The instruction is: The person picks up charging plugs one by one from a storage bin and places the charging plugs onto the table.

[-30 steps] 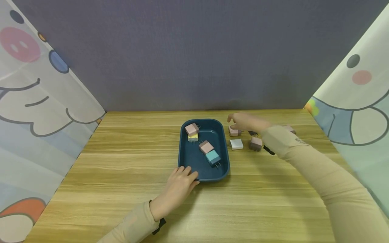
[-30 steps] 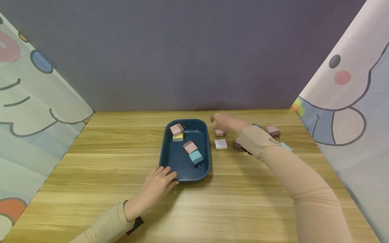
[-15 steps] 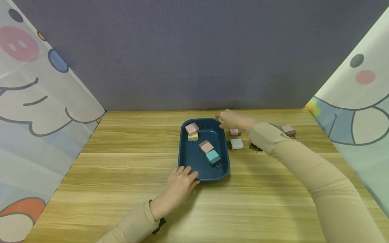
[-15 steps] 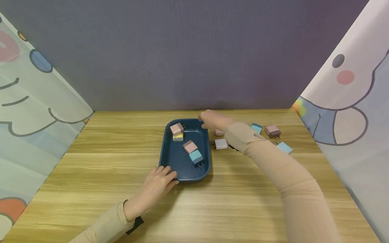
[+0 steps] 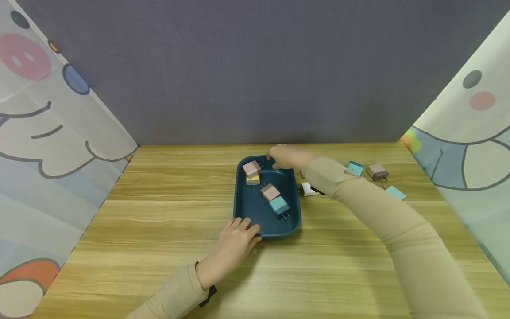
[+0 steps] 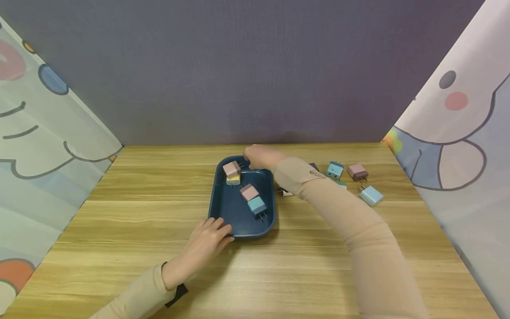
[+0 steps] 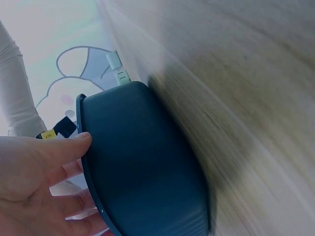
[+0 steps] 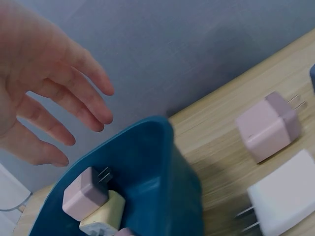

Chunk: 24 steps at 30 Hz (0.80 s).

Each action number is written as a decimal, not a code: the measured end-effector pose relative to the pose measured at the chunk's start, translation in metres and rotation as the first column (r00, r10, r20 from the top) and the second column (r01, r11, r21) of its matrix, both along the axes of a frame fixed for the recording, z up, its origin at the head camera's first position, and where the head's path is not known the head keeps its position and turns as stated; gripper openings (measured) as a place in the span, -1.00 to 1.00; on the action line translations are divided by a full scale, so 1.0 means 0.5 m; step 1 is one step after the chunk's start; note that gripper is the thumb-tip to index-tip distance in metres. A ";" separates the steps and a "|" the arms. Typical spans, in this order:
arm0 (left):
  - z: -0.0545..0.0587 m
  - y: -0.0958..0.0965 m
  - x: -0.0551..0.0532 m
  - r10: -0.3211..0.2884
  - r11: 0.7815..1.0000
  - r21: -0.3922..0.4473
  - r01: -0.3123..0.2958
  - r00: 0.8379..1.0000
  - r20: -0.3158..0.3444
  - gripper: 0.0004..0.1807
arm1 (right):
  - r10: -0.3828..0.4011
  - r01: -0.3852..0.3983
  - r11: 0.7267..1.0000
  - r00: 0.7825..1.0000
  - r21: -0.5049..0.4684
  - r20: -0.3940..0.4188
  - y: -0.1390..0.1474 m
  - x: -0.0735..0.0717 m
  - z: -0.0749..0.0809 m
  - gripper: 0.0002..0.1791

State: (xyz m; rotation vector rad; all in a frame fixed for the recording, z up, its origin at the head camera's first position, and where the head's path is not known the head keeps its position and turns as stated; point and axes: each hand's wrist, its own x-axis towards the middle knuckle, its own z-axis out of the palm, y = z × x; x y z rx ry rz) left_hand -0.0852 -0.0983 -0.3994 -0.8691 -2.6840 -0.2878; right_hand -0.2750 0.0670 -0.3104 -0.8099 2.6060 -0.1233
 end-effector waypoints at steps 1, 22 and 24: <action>0.000 0.000 0.000 0.000 1.000 0.000 0.000 1.000 -0.001 -0.89 | 0.004 -0.004 1.000 1.000 0.001 -0.003 -0.006 0.000 -0.001 -0.60; 0.001 0.001 0.002 -0.006 1.000 -0.011 0.005 1.000 -0.007 -0.88 | 0.026 -0.028 0.998 0.999 -0.061 -0.037 -0.085 -0.006 -0.029 -0.66; 0.000 0.001 0.003 -0.006 1.000 -0.010 0.006 1.000 -0.008 -0.88 | 0.017 -0.020 0.998 0.999 -0.057 -0.036 -0.090 -0.006 -0.032 -0.63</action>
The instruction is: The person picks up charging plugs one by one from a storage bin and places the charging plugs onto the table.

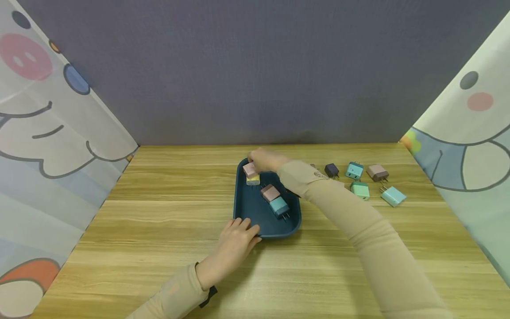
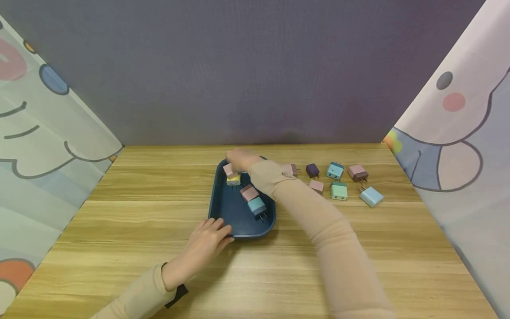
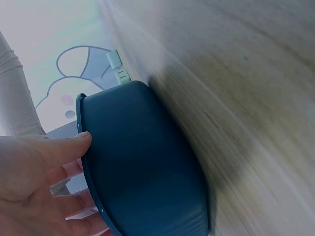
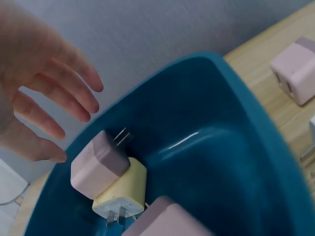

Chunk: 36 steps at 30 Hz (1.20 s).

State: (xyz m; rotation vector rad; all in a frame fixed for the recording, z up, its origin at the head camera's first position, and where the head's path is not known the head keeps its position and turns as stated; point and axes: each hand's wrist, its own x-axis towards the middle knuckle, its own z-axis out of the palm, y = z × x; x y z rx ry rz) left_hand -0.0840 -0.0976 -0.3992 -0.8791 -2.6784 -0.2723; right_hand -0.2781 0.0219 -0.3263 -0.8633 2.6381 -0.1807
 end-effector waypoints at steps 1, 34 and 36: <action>0.000 0.000 0.000 -0.001 1.000 0.000 0.001 1.000 -0.002 -0.88 | -0.001 0.001 1.000 1.000 0.001 0.002 -0.002 0.001 -0.001 -0.62; 0.001 0.003 0.001 0.008 1.000 -0.005 -0.008 1.000 -0.003 -0.87 | 0.022 -0.021 1.000 0.998 0.015 -0.060 -0.037 -0.009 -0.043 -0.58; 0.001 0.003 0.001 0.008 1.000 -0.006 -0.008 1.000 -0.005 -0.87 | 0.030 -0.029 0.999 0.997 0.022 -0.071 -0.039 -0.010 -0.045 -0.59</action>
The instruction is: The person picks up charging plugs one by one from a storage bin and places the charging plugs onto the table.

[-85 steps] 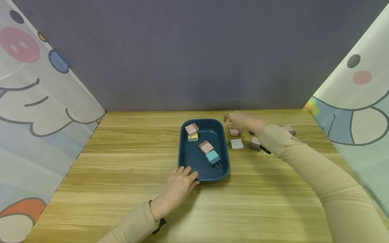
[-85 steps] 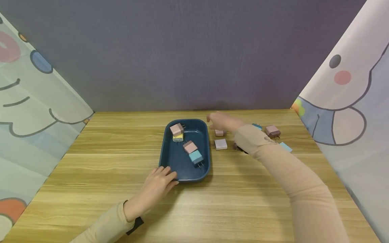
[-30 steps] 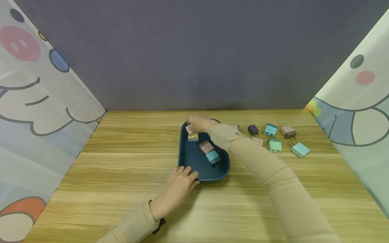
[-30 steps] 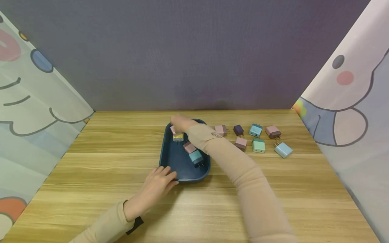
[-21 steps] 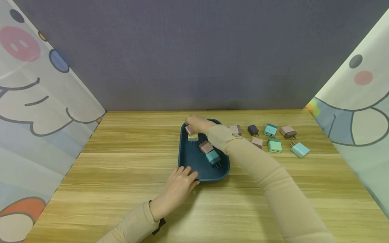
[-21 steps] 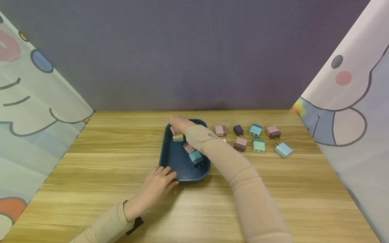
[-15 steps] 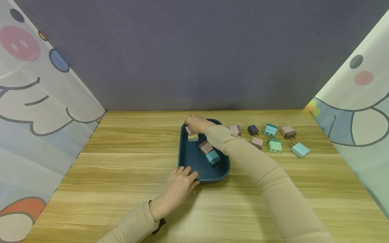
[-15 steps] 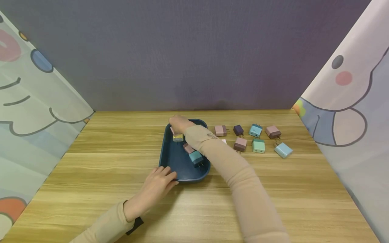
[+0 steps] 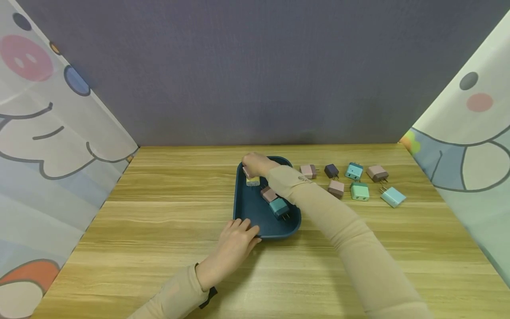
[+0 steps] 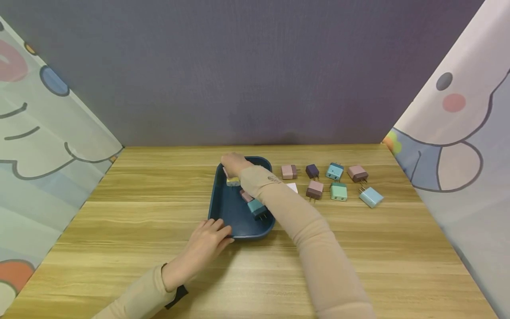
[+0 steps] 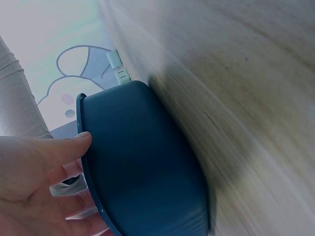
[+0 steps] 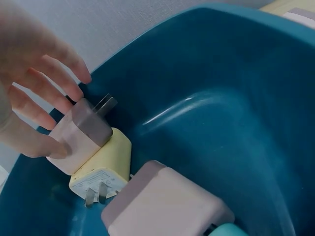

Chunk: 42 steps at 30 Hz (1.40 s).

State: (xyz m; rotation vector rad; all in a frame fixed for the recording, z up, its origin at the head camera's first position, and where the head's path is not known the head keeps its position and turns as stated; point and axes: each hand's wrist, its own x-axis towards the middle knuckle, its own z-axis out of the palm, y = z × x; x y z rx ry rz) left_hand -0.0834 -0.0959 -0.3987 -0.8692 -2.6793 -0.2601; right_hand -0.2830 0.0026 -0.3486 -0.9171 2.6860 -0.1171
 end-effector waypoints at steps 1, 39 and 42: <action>0.000 0.000 0.000 0.001 1.000 0.000 -0.001 1.000 -0.001 -0.87 | 0.003 -0.003 1.000 1.000 0.002 -0.006 -0.001 0.000 -0.001 -0.60; 0.020 0.005 -0.004 0.015 1.000 -0.007 -0.015 0.998 0.056 -0.88 | 0.031 -0.027 0.998 0.998 0.057 -0.059 -0.020 0.015 -0.004 -0.93; 0.019 0.005 -0.004 0.017 1.000 -0.003 -0.017 0.998 0.055 -0.87 | 0.048 -0.044 0.997 0.997 0.056 -0.063 -0.022 0.021 0.002 -0.96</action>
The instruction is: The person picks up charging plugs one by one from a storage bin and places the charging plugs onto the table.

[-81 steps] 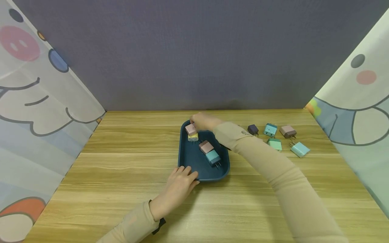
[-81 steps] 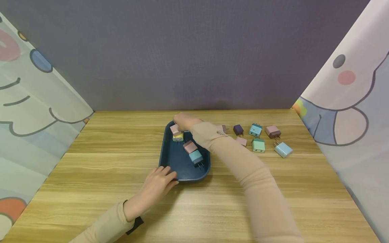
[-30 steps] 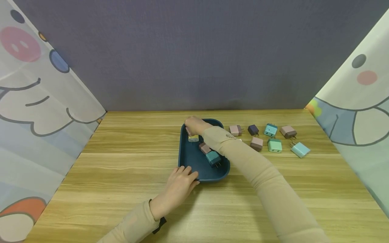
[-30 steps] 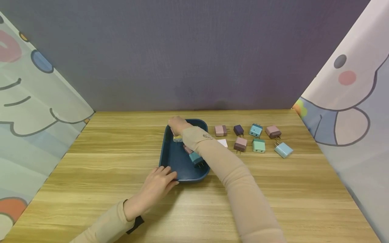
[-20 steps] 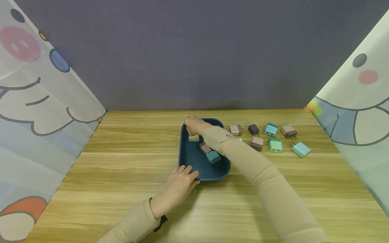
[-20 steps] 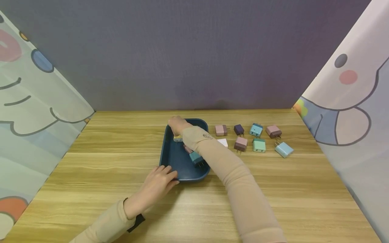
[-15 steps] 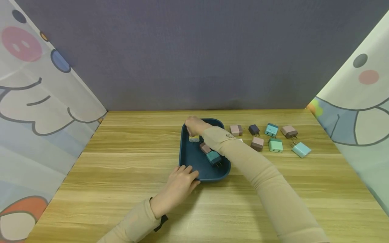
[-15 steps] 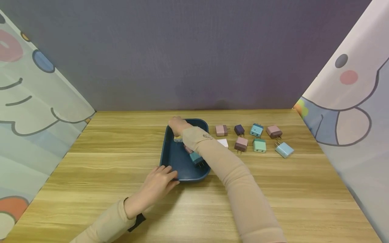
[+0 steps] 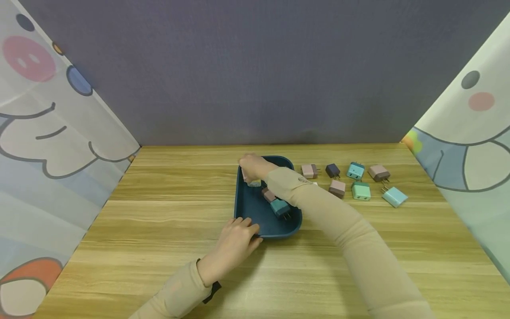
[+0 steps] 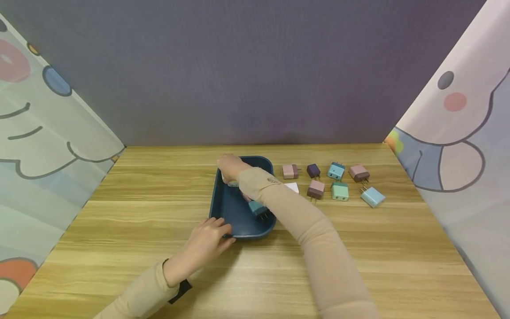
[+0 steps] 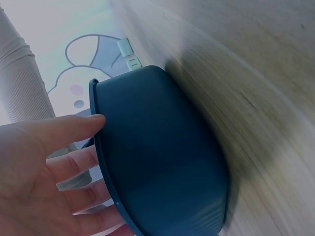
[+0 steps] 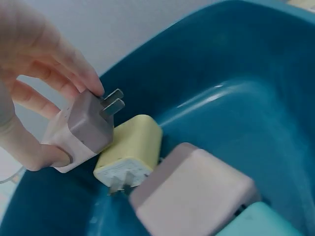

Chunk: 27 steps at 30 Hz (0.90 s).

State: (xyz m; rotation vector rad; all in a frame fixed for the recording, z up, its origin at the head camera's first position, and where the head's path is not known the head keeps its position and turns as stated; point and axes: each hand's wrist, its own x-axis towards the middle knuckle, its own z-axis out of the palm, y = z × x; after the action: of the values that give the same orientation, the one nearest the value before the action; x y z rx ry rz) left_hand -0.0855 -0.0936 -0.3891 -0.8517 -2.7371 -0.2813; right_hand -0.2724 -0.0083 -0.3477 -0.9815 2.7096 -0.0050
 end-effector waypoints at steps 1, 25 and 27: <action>0.000 0.000 0.000 0.000 1.000 0.003 0.000 1.000 -0.002 -0.87 | 0.007 -0.007 1.000 1.000 0.006 -0.006 0.000 0.002 0.002 -0.94; -0.004 0.001 -0.001 0.003 1.000 0.012 -0.003 0.999 -0.032 -0.84 | 0.033 -0.033 0.999 0.997 0.008 0.074 0.076 0.071 0.077 -0.71; -0.005 0.002 -0.001 0.004 1.000 0.015 -0.004 0.999 -0.033 -0.85 | 0.029 -0.029 1.000 0.997 -0.005 0.076 0.087 0.075 0.081 -0.74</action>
State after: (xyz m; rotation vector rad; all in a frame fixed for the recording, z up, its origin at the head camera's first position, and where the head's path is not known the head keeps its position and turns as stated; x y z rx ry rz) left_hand -0.0860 -0.0928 -0.3915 -0.8395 -2.7027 -0.2843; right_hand -0.2348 0.0350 -0.3073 -1.0006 2.6269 -0.0414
